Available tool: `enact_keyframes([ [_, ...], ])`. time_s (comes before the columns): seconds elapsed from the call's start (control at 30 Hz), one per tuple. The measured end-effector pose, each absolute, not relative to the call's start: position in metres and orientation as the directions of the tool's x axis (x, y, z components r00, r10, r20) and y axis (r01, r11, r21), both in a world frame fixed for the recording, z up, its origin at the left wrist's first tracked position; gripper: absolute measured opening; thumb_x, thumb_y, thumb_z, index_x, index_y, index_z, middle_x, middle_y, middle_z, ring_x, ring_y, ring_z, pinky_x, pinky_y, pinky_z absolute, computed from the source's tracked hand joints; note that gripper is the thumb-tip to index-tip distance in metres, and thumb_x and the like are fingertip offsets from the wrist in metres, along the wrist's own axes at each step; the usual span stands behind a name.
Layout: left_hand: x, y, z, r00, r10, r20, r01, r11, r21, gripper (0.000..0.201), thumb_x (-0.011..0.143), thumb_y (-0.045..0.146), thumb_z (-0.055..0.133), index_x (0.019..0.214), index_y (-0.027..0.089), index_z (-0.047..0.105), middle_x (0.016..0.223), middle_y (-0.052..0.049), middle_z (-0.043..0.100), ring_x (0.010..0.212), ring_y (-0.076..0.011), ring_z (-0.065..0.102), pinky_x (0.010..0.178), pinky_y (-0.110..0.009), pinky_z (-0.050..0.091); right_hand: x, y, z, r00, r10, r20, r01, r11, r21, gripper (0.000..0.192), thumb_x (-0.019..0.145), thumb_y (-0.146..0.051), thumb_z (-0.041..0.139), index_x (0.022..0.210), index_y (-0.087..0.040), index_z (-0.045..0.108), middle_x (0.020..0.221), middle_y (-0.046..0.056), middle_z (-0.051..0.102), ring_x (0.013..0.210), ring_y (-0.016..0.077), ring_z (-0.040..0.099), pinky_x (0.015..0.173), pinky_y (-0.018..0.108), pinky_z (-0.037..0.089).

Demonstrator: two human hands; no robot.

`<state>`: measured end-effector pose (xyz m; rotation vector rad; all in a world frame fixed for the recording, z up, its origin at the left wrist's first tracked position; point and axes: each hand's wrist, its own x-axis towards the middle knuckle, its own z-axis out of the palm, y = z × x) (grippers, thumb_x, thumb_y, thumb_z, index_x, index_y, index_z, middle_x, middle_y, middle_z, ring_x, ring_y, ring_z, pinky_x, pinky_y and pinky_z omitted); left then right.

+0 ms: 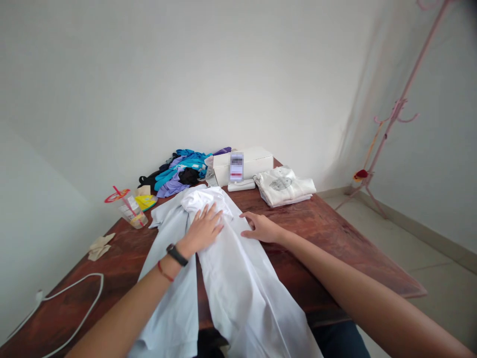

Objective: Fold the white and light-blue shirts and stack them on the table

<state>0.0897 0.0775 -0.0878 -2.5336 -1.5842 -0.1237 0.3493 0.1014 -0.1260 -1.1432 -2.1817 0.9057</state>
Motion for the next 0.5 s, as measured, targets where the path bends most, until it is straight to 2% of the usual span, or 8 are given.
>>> enact_keyframes([
  [0.1,0.101,-0.012,-0.08,0.578,0.807,0.12,0.812,-0.584,0.012,0.048,0.105,0.029,0.038,0.151,0.027,0.048,0.162,-0.007,0.04,0.148,-0.0273,0.038,0.119,-0.051,0.037,0.349,0.101,-0.124,-0.509,0.85,0.136,0.523,0.43,-0.736,0.059,0.079,-0.032,0.077,0.132,-0.016,0.059,0.066,-0.005,0.058,0.062,0.0155,0.056,0.063,0.025,0.035],
  [0.17,0.103,-0.068,-0.084,0.688,0.719,0.095,0.721,-0.692,0.019,0.054,0.099,0.019,0.044,0.15,0.035,0.049,0.16,0.0,0.042,0.146,-0.0228,0.042,0.119,-0.045,0.04,0.349,0.101,-0.123,-0.502,0.853,0.144,0.532,0.436,-0.725,0.056,0.08,-0.032,0.076,0.132,-0.016,0.06,0.066,-0.005,0.058,0.061,0.0152,0.055,0.063,0.025,0.035],
  [0.23,0.102,-0.109,-0.098,0.726,0.68,0.102,0.686,-0.726,-0.044,0.071,0.086,0.009,0.051,0.15,0.037,0.048,0.16,0.002,0.041,0.146,-0.0236,0.042,0.118,-0.043,0.042,0.349,0.102,-0.125,-0.503,0.851,0.151,0.525,0.44,-0.729,0.053,0.081,-0.031,0.074,0.13,-0.016,0.061,0.063,-0.006,0.056,0.059,0.0145,0.054,0.062,0.025,0.035],
  [0.37,0.101,-0.135,-0.139,0.709,0.688,0.156,0.703,-0.671,-0.238,0.096,0.068,0.003,0.056,0.158,0.03,0.035,0.162,-0.008,0.036,0.146,-0.0337,0.04,0.111,-0.054,0.047,0.349,0.106,-0.131,-0.514,0.846,0.144,0.462,0.414,-0.784,0.044,0.083,-0.03,0.072,0.123,-0.016,0.064,0.057,-0.008,0.055,0.051,0.0123,0.052,0.056,0.024,0.037],
  [0.43,0.104,-0.134,-0.154,0.687,0.698,0.202,0.722,-0.624,-0.298,0.096,0.069,0.003,0.056,0.16,0.029,0.032,0.163,-0.01,0.035,0.147,-0.0355,0.039,0.108,-0.056,0.048,0.348,0.107,-0.133,-0.516,0.85,0.104,0.416,0.355,-0.837,0.042,0.085,-0.03,0.07,0.124,-0.015,0.062,0.055,-0.008,0.057,0.045,0.0118,0.051,0.05,0.023,0.038],
  [0.5,0.11,-0.132,-0.163,0.682,0.677,0.275,0.729,-0.605,-0.319,0.086,0.075,0.006,0.054,0.157,0.027,0.038,0.161,-0.011,0.038,0.147,-0.0351,0.038,0.108,-0.054,0.049,0.348,0.107,-0.131,-0.511,0.858,0.044,0.366,0.264,-0.892,0.045,0.089,-0.033,0.066,0.129,-0.014,0.06,0.054,-0.006,0.06,0.041,0.0124,0.052,0.043,0.023,0.039],
])
